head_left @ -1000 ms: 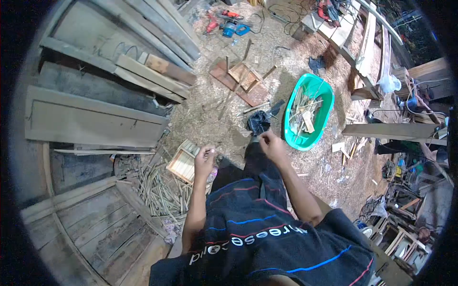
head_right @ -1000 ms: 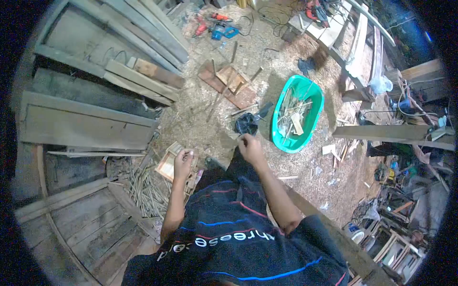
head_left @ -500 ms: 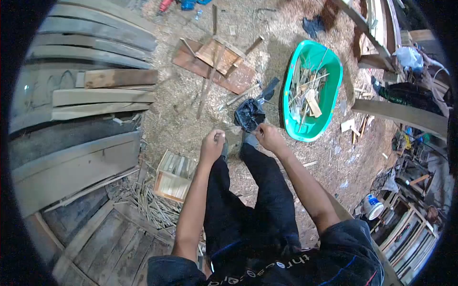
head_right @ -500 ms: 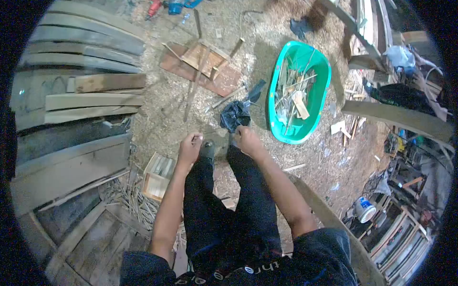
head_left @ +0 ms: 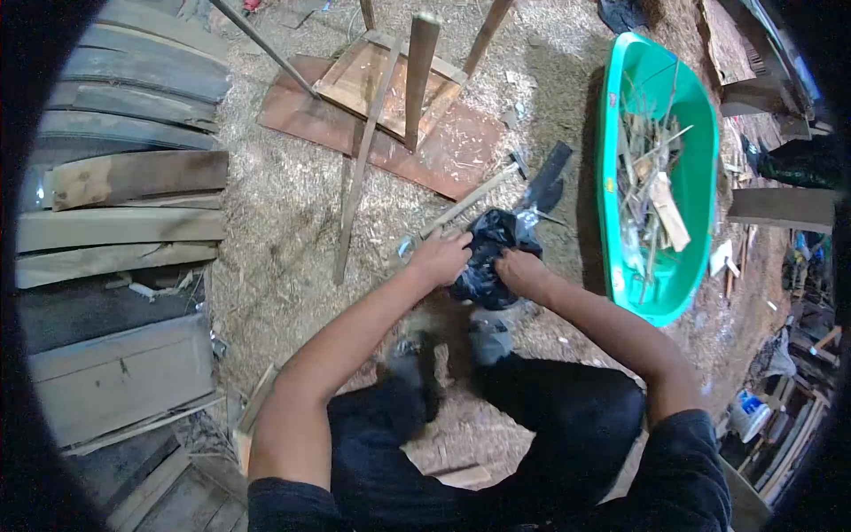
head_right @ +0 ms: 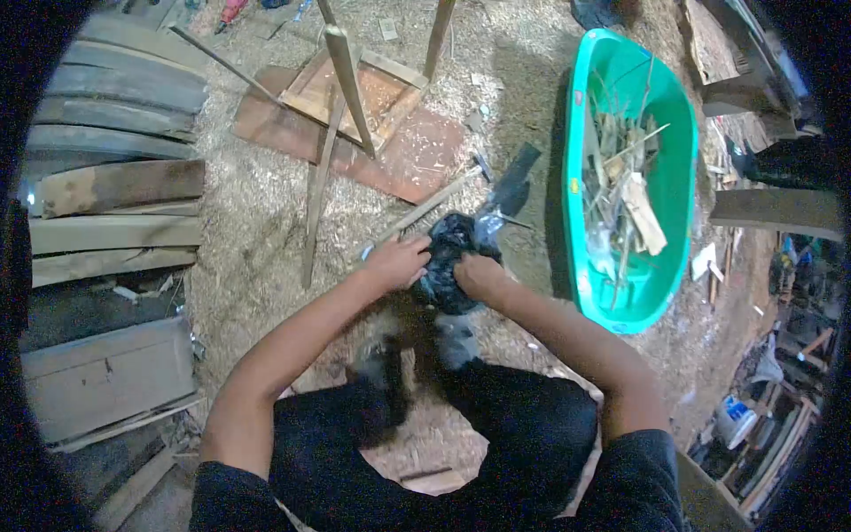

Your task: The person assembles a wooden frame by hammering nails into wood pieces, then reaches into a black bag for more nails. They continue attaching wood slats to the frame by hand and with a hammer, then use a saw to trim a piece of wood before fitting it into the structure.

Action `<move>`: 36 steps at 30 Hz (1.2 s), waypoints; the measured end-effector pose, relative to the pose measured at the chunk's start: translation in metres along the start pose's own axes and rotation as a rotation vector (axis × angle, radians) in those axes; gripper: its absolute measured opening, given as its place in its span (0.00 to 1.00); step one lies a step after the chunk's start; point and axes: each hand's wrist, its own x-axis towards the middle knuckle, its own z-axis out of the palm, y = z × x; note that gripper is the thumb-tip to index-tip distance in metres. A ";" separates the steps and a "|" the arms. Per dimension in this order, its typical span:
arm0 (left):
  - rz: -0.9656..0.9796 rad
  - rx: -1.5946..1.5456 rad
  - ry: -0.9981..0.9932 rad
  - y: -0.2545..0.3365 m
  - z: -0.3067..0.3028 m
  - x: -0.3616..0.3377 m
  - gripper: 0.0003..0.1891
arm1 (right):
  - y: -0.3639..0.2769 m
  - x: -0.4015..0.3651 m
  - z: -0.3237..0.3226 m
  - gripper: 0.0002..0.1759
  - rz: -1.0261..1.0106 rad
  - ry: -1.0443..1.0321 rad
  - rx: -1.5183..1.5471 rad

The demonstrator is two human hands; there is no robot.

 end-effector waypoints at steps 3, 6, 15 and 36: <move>0.055 0.031 0.003 -0.024 0.031 0.007 0.14 | 0.002 0.005 0.018 0.10 0.033 0.031 -0.038; 0.262 -0.007 0.119 -0.045 0.039 -0.005 0.13 | 0.007 0.006 0.022 0.11 0.066 0.065 -0.004; -0.210 -0.040 0.565 -0.095 -0.040 -0.054 0.14 | -0.012 0.027 -0.042 0.07 -0.046 0.099 -0.013; -0.695 -1.309 0.754 -0.099 -0.039 -0.116 0.18 | -0.043 0.097 -0.092 0.23 0.068 0.624 0.721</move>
